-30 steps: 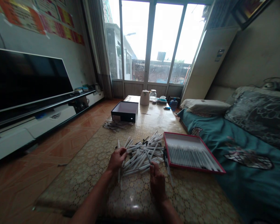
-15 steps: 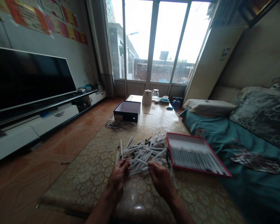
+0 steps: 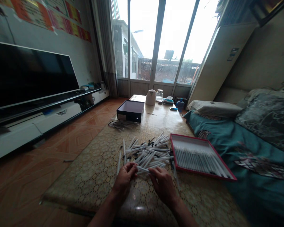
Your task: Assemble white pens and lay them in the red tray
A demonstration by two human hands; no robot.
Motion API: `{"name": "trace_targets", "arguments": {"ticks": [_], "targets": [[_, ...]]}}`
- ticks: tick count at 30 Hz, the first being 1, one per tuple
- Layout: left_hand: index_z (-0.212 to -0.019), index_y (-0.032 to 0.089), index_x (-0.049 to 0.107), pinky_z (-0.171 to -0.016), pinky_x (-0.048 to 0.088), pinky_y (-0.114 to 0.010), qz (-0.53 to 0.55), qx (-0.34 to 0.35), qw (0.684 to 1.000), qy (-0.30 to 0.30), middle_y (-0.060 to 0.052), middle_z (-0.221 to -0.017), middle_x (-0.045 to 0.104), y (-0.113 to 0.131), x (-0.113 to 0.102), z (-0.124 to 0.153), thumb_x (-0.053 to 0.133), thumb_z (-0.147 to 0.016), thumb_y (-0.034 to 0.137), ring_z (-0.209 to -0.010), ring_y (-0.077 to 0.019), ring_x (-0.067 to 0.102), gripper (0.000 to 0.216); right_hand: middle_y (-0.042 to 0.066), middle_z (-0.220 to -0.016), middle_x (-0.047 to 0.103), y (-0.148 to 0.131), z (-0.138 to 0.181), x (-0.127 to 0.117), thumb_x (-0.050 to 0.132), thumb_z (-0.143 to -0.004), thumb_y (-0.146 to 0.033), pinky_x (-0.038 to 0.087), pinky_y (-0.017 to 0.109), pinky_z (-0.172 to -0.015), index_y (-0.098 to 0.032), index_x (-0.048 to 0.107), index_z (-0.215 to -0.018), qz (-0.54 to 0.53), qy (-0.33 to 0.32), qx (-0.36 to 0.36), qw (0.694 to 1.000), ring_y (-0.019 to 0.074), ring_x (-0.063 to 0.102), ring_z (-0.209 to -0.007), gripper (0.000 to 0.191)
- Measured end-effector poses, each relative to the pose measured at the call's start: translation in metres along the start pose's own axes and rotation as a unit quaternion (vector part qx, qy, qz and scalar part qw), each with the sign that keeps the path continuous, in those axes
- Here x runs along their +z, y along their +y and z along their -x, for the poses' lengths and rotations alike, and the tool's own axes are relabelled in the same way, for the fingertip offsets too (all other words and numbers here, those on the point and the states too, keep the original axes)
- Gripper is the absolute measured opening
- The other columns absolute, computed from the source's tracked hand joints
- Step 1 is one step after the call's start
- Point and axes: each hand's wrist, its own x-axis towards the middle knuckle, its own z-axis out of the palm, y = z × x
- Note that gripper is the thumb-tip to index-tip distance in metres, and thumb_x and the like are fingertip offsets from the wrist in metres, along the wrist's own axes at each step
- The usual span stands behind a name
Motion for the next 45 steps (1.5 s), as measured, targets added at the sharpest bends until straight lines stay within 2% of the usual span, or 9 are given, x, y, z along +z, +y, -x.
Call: {"name": "trace_targets", "arguments": {"ticks": [5, 8, 13, 20, 29, 34, 41, 43, 45], "targets": [[-0.082, 0.013, 0.067, -0.048, 0.037, -0.021, -0.199, 0.05, 0.97, -0.132, 0.001, -0.058, 0.057, 0.014, -0.01, 0.002, 0.063, -0.071, 0.042, -0.049, -0.0096, 0.048, 0.031, 0.002, -0.081, 0.06, 0.006, 0.001, -0.004, 0.045, -0.089, -0.025, 0.038, 0.026, -0.068, -0.024, 0.061, -0.094, 0.026, -0.008, -0.045, 0.999, 0.0169, 0.054, -0.078, 0.016], [-0.091, 0.017, 0.068, -0.056, 0.04, -0.023, -0.357, 0.128, 0.902, -0.205, -0.002, -0.071, 0.063, 0.023, -0.017, 0.0, 0.054, -0.079, 0.035, -0.059, -0.0132, 0.053, 0.025, 0.002, -0.08, 0.059, 0.01, 0.002, -0.006, 0.046, -0.089, -0.024, 0.036, 0.027, -0.066, -0.024, 0.06, -0.092, 0.064, -0.025, -0.072, 0.995, 0.0174, 0.053, -0.076, 0.015], [-0.075, 0.02, 0.063, -0.061, 0.037, -0.024, -0.542, 0.227, 0.773, -0.241, -0.002, -0.074, 0.061, 0.025, -0.019, -0.007, 0.048, -0.08, 0.018, -0.067, -0.0159, 0.054, 0.016, 0.002, -0.077, 0.059, 0.016, 0.004, -0.003, 0.044, -0.091, -0.023, 0.033, 0.027, -0.066, -0.021, 0.059, -0.089, 0.109, -0.043, -0.11, 0.987, 0.0171, 0.051, -0.073, 0.016], [-0.08, 0.019, 0.056, -0.057, 0.035, -0.022, -0.632, 0.283, 0.672, -0.263, -0.002, -0.076, 0.057, 0.012, -0.015, 0.0, 0.042, -0.082, 0.008, -0.064, -0.0126, 0.051, 0.018, 0.002, -0.074, 0.06, 0.028, 0.01, -0.001, 0.04, -0.091, -0.024, 0.033, 0.024, -0.061, -0.02, 0.061, -0.08, 0.051, -0.059, -0.092, 0.993, 0.014, 0.053, -0.069, 0.024], [-0.082, 0.019, 0.054, -0.058, 0.038, -0.022, -0.647, 0.335, 0.625, -0.281, -0.002, -0.075, 0.055, 0.019, -0.003, 0.012, 0.041, -0.084, 0.009, -0.064, -0.0125, 0.05, 0.016, -0.002, -0.06, 0.059, 0.036, 0.016, -0.006, 0.048, -0.086, -0.035, 0.034, 0.02, -0.054, -0.017, 0.067, -0.071, -0.209, -0.143, 0.059, 0.966, 0.0112, 0.05, -0.057, 0.029], [-0.083, 0.019, 0.055, -0.06, 0.041, -0.022, -0.63, 0.323, 0.646, -0.288, -0.002, -0.075, 0.057, 0.006, -0.001, 0.012, 0.041, -0.083, 0.007, -0.065, -0.0133, 0.053, 0.019, -0.004, -0.052, 0.051, 0.036, 0.012, -0.016, 0.052, -0.082, -0.035, 0.03, 0.019, -0.048, -0.015, 0.067, -0.065, -0.259, -0.17, 0.087, 0.947, 0.0084, 0.041, -0.05, 0.031], [-0.124, 0.025, 0.046, -0.087, 0.045, -0.031, -0.484, 0.299, 0.807, -0.155, -0.009, -0.113, 0.06, -0.004, 0.007, 0.012, 0.044, -0.086, 0.02, -0.102, -0.0209, 0.057, 0.038, -0.002, -0.054, 0.054, 0.043, 0.009, -0.046, 0.05, -0.082, -0.037, 0.033, 0.019, -0.049, -0.014, 0.067, -0.067, -0.237, -0.134, 0.106, 0.956, 0.0095, 0.045, -0.051, 0.033], [-0.123, 0.024, 0.048, -0.088, 0.045, -0.033, -0.46, 0.297, 0.832, -0.092, -0.01, -0.112, 0.061, -0.006, 0.005, 0.015, 0.045, -0.086, 0.025, -0.102, -0.0223, 0.058, 0.037, 0.0, -0.058, 0.06, 0.064, 0.01, -0.056, 0.051, -0.081, -0.042, 0.037, 0.02, -0.05, -0.014, 0.069, -0.072, -0.259, -0.093, 0.149, 0.95, 0.0119, 0.051, -0.055, 0.034], [-0.115, 0.024, 0.055, -0.084, 0.046, -0.033, -0.449, 0.291, 0.844, -0.05, -0.009, -0.103, 0.064, -0.009, 0.0, 0.018, 0.045, -0.086, 0.029, -0.096, -0.023, 0.061, 0.031, 0.004, -0.07, 0.067, 0.092, 0.009, -0.065, 0.052, -0.077, -0.047, 0.044, 0.024, -0.058, -0.015, 0.071, -0.081, -0.258, 0.008, 0.213, 0.942, 0.0167, 0.059, -0.066, 0.038]]}}
